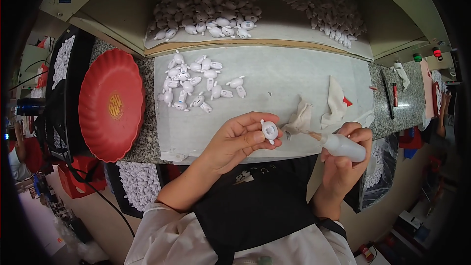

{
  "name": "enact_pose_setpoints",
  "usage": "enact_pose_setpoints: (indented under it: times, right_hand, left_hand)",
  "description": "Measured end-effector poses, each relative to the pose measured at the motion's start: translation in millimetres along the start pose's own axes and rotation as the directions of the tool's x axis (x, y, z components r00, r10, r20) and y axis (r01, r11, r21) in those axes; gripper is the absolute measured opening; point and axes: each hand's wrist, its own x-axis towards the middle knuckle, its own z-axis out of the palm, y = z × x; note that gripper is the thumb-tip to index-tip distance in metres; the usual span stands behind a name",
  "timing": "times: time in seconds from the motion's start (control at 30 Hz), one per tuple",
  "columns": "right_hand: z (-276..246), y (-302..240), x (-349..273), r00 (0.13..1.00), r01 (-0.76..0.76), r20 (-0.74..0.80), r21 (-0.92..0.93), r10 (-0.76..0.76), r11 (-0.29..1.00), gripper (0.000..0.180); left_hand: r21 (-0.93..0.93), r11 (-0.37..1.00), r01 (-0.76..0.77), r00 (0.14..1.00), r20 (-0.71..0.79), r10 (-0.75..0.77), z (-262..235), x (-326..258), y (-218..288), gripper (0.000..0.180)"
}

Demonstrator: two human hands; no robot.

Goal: Assembling small ceramic parts by applying glue from a bottle.

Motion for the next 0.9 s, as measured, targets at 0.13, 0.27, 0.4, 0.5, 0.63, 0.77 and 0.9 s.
enact_pose_setpoints:
  times: [0.13, 0.27, 0.4, 0.5, 0.63, 0.77, 0.9]
  right_hand:
    - [7, 8, -1, 0.973, 0.218, -0.067, -0.022, -0.219, 0.976, 0.047]
    - [5, 7, -7, 0.897, 0.431, 0.162, -0.127, -0.41, 0.893, 0.045]
    - [7, 8, -9, 0.871, 0.473, 0.241, -0.168, -0.429, 0.865, 0.047]
    - [12, 7, -11, 0.881, 0.469, 0.223, -0.287, -0.418, 0.835, 0.042]
    - [12, 9, -11, 0.877, 0.475, 0.239, -0.29, -0.417, 0.831, 0.041]
    - [13, 8, -11, 0.872, 0.483, 0.257, -0.304, -0.417, 0.822, 0.042]
    - [12, 7, -10, 0.871, 0.48, 0.282, -0.313, -0.403, 0.819, 0.042]
  left_hand:
    - [-0.018, 1.0, -0.016, 0.999, 0.035, 0.017, -3, -1, -3, 0.032]
    - [-0.002, 1.0, -0.025, 0.999, 0.026, 0.025, 1, -1, -3, 0.031]
    - [0.011, 1.0, -0.026, 0.999, 0.028, 0.026, 1, -2, -3, 0.031]
    - [0.012, 1.0, -0.025, 0.999, 0.031, 0.025, 3, -2, -2, 0.031]
    - [0.029, 0.999, -0.027, 0.999, 0.025, 0.026, 2, -3, -2, 0.031]
    - [0.023, 1.0, -0.018, 1.0, 0.025, 0.018, 2, -2, -1, 0.032]
    - [0.056, 0.998, -0.01, 1.0, 0.0, 0.01, 1, -1, -1, 0.032]
